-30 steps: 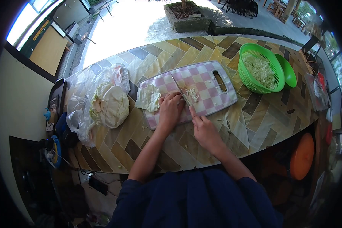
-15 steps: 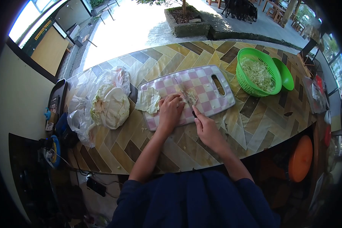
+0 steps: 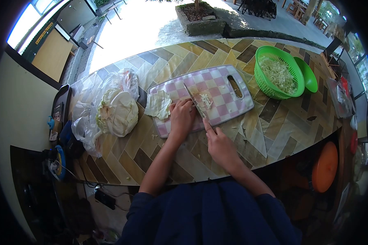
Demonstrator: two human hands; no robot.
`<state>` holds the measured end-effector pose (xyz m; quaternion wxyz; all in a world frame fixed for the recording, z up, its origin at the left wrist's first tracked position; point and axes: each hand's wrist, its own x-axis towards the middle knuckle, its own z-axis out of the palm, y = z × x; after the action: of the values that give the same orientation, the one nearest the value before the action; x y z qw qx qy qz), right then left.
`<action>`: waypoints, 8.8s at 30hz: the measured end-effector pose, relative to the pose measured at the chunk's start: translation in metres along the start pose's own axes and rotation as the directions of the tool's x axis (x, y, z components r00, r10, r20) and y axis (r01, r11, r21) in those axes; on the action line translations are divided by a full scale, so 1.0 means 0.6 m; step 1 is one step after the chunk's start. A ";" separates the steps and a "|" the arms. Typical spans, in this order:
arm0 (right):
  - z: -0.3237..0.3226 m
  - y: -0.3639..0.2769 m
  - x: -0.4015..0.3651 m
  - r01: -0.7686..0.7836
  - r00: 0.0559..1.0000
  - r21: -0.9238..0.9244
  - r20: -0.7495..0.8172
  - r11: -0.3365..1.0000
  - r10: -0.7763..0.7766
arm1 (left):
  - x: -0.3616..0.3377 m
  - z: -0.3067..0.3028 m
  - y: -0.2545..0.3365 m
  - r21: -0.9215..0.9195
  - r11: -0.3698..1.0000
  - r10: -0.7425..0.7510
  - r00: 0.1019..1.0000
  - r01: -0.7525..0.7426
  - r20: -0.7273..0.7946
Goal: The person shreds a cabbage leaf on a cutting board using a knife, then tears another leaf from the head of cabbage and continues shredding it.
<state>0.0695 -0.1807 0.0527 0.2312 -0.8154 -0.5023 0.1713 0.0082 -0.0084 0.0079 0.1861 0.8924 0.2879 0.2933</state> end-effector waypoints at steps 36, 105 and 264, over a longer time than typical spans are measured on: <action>-0.002 0.023 -0.003 0.046 0.998 0.272 -0.054 0.961 -0.032 | 0.011 0.001 -0.016 -0.022 0.991 0.133 0.991 -0.132 0.028; 0.032 0.012 0.065 -0.061 0.991 0.025 -0.116 0.998 0.063 | 0.012 -0.004 -0.019 -0.047 0.988 0.147 0.988 -0.145 0.043; 0.028 -0.008 -0.012 -0.127 0.985 0.314 -0.075 0.941 0.158 | 0.008 -0.003 -0.032 -0.046 0.989 0.146 0.989 -0.144 0.036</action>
<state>0.0540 -0.1819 0.0418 0.3671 -0.8111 -0.3969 0.2231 0.0023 0.0096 0.0018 0.1890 0.9123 0.2122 0.2948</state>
